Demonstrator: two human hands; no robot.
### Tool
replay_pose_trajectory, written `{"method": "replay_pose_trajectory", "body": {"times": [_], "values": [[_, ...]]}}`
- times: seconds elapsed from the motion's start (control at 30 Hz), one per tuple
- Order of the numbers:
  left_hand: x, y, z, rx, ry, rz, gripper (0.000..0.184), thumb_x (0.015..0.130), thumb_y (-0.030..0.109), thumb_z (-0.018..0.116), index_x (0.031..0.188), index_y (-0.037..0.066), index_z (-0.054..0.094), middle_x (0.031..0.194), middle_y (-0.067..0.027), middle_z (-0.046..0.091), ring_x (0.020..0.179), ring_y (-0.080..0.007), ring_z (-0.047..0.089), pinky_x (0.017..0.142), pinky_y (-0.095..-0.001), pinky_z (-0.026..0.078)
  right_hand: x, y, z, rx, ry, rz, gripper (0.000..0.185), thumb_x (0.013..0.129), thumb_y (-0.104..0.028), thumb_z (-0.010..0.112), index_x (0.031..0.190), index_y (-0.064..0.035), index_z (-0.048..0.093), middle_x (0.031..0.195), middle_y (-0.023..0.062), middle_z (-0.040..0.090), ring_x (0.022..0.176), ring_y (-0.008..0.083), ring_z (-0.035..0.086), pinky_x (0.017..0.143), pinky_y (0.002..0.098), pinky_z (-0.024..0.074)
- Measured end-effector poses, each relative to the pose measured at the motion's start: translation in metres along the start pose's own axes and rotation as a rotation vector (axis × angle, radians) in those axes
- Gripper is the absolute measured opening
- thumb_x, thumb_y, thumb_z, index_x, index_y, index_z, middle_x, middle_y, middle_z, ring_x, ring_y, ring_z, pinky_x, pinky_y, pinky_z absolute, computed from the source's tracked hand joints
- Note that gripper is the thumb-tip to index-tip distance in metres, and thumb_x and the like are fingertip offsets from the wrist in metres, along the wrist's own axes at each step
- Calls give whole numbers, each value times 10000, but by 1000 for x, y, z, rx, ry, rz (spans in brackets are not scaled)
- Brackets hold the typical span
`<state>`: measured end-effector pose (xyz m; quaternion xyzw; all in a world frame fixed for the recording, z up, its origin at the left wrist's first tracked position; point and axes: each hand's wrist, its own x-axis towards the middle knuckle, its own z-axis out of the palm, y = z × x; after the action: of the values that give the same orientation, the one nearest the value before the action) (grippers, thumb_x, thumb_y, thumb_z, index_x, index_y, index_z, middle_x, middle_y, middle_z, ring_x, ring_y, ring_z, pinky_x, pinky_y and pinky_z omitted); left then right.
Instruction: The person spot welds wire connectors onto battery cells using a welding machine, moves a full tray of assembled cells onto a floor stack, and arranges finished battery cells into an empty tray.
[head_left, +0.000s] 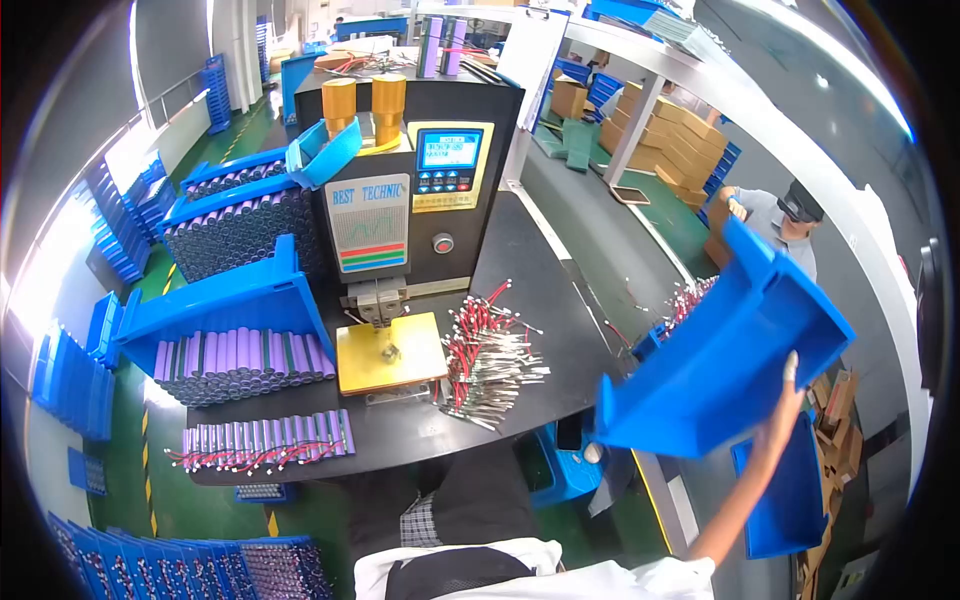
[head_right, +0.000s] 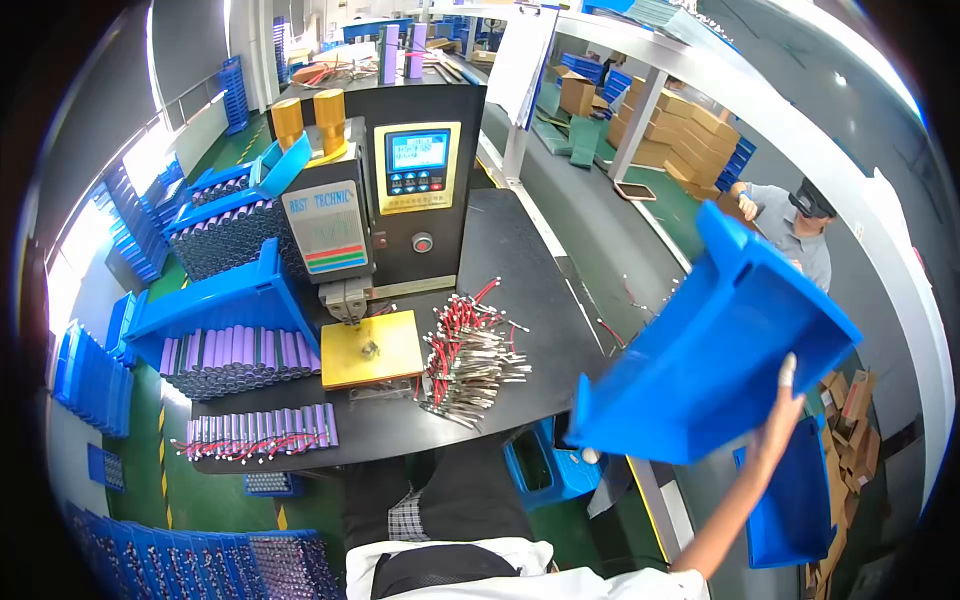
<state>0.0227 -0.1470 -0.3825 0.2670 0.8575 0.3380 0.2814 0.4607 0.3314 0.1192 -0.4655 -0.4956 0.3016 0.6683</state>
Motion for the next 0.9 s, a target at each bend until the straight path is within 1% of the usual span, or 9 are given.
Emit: {"method": "replay_pose_trajectory", "body": {"times": [0.2,0.23,0.27,0.33,0.37,0.4,0.5,0.73,0.9], "values": [[-6,3,4,4,35,-13,151,894,105,565,910,-20,647,748,-182,632,657,-271,616,584,-386,459,15,48,148,337,104,-40,559,936,-341,674,1329,22,511,1252,130,599,1076,249,607,942,396,513],[-8,4,4,0,44,-17,150,894,105,565,910,-20,646,749,-183,632,660,-273,616,586,-386,459,28,67,172,397,103,-66,529,946,-328,661,1304,36,523,1235,146,607,1040,258,622,919,397,527],[-8,5,5,2,56,-18,150,893,105,566,911,-20,646,751,-184,632,662,-274,617,588,-387,460,29,68,201,393,155,-76,502,940,-363,664,1234,38,590,1126,114,658,924,224,648,837,374,549],[-11,7,7,4,73,-24,149,893,105,566,911,-20,646,754,-187,633,666,-277,619,591,-388,461,42,79,248,360,91,-75,482,965,-340,631,1222,65,581,1127,125,650,949,223,638,855,373,539],[-14,8,7,5,83,-29,149,893,105,567,912,-20,646,756,-188,634,668,-279,620,593,-389,461,54,98,276,425,89,-228,481,978,-331,612,1229,78,573,1137,131,644,949,213,623,880,370,518],[-17,10,8,7,90,-32,149,893,105,567,912,-20,646,757,-189,634,671,-280,621,595,-390,462,59,103,295,323,39,-292,480,988,-330,592,1235,82,568,1150,130,642,967,207,607,903,363,495],[-22,14,10,16,114,-49,148,892,104,568,913,-20,645,762,-193,635,677,-284,623,600,-392,463,76,139,351,292,-67,-286,431,991,-307,580,1216,61,561,1105,123,655,978,212,608,914,369,471],[-35,13,14,27,155,-109,146,890,103,571,915,-21,644,773,-203,638,693,-295,629,612,-397,467,84,169,403,140,-240,-358,353,992,-290,559,1154,22,594,1025,126,662,938,220,620,884,368,474],[-44,8,14,25,169,-125,145,889,103,573,917,-21,643,781,-209,640,704,-302,634,621,-400,470,82,165,379,131,-344,-303,368,985,-309,571,1149,18,604,1018,105,661,923,198,615,862,355,485]]}}
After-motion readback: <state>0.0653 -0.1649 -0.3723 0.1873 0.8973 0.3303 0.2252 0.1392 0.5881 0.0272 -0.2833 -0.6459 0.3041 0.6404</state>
